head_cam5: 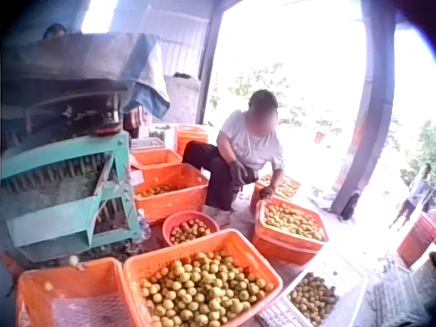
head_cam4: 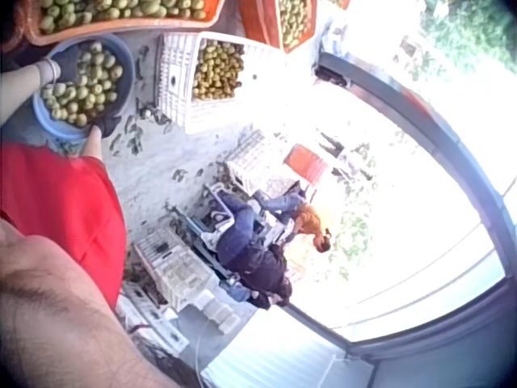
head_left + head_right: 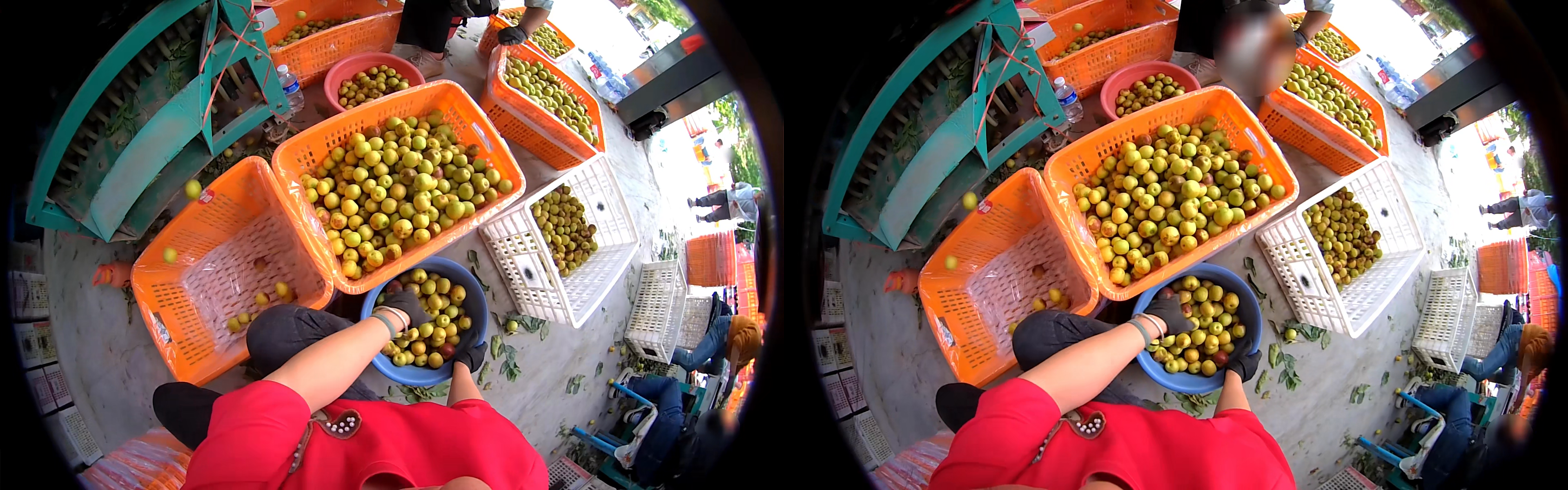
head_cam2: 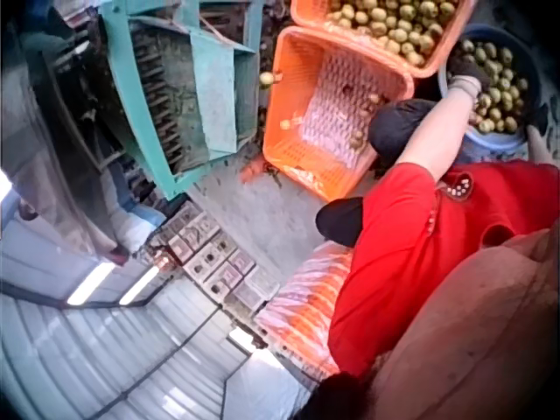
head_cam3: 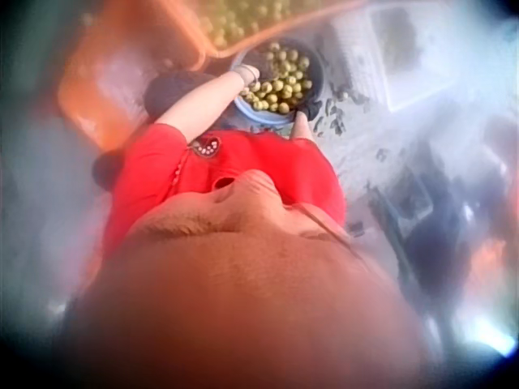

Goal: The person sits and sorts green plums from an orange basket into a blue bowl, picking them one by one and occasionally tossing them. The person wears black gloves and a red shirt while working at a fruit processing station.

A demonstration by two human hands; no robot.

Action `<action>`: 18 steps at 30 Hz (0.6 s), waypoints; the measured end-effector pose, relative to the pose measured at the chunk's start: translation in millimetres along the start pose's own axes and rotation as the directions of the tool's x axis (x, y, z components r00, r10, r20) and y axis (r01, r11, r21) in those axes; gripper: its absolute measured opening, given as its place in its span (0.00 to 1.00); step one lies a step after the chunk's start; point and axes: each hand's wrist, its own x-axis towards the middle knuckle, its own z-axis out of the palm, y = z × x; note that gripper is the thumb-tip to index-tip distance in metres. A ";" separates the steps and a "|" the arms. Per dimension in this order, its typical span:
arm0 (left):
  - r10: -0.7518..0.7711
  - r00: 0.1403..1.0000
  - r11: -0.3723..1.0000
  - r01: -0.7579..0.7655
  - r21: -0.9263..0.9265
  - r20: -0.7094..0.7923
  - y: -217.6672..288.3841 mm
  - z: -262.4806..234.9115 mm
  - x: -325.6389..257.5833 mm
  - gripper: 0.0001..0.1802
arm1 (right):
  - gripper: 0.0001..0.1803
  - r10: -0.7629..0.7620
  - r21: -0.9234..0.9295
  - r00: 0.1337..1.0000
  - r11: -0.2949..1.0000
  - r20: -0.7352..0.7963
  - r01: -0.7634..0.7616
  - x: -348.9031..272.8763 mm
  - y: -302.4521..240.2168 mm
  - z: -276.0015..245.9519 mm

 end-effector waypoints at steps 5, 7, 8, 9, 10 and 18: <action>-0.184 0.932 0.972 0.126 0.196 0.312 -26.9 -21.5 10.5 0.57 | 0.41 -0.025 0.017 0.999 1.000 -0.043 0.026 26.4 37.9 12.6; -0.155 0.937 0.986 0.126 0.110 0.313 -27.0 -28.2 9.1 0.49 | 0.42 -0.023 0.001 1.000 1.000 -0.019 0.023 33.4 41.3 16.2; -0.139 0.938 0.989 0.117 0.090 0.316 -30.8 -20.4 17.7 0.47 | 0.42 -0.028 -0.017 0.999 0.999 -0.021 0.028 38.2 42.9 20.5; -0.124 0.940 0.992 0.108 0.069 0.319 -32.9 -16.0 22.7 0.45 | 0.42 -0.034 -0.035 0.999 0.999 -0.022 0.033 41.8 43.6 25.1; -0.124 0.936 0.991 0.133 -0.002 0.329 -12.7 -34.0 4.9 0.42 | 0.42 -0.011 -0.039 0.999 0.999 -0.039 0.010 47.8 56.1 24.1; -0.084 0.954 0.994 0.059 0.092 0.289 -16.8 -24.3 12.6 0.43 | 0.39 -0.290 -0.007 0.920 0.954 -0.263 0.299 61.8 -9.6 12.1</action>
